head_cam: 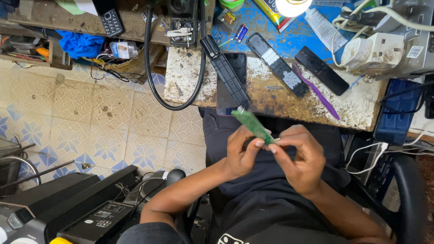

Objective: The person uses a screwdriver to work on a green circuit board held in their left hand. They then pick up a black feature phone, connect a white charging cable, and briefly interact with the phone's keypad. Finally, they return to the circuit board and use a soldering iron to work on its surface.

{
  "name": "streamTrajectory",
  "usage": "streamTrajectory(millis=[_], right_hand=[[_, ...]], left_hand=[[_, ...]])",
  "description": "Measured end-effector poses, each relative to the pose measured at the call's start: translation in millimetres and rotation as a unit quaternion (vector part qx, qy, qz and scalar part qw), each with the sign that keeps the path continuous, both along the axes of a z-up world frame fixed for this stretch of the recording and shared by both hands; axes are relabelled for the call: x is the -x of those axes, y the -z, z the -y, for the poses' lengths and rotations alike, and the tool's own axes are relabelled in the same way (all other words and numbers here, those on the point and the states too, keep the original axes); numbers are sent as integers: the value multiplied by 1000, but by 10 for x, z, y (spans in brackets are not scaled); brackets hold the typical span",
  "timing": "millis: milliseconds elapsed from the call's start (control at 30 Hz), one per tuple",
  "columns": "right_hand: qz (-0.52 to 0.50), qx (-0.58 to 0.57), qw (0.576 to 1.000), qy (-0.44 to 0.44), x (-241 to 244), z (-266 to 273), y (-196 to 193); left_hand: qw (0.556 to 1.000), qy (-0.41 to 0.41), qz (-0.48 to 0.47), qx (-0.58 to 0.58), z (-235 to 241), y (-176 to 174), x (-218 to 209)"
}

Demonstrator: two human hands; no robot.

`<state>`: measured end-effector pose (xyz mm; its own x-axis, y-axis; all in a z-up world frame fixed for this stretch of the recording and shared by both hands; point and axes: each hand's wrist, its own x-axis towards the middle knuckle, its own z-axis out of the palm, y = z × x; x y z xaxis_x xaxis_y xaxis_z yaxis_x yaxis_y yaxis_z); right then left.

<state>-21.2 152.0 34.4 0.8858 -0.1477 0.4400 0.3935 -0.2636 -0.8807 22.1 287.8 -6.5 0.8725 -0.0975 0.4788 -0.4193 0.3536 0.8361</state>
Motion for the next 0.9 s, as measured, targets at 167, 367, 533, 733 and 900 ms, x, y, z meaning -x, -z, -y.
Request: streamTrajectory(millis=[167, 367, 533, 733, 900], right_hand=[[191, 169, 965, 65, 31, 193, 214], [249, 196, 946, 67, 43, 248, 265], [261, 214, 938, 80, 53, 265, 303], [271, 241, 927, 92, 78, 298, 398], [275, 252, 925, 79, 67, 303, 388]], left_hand=[[998, 32, 28, 56, -23, -96, -55], [992, 86, 44, 86, -77, -36, -51], [989, 104, 48, 96, -77, 28, -52], [991, 76, 55, 93, -44, -36, -41], [981, 115, -15, 156, 9, -103, 85]])
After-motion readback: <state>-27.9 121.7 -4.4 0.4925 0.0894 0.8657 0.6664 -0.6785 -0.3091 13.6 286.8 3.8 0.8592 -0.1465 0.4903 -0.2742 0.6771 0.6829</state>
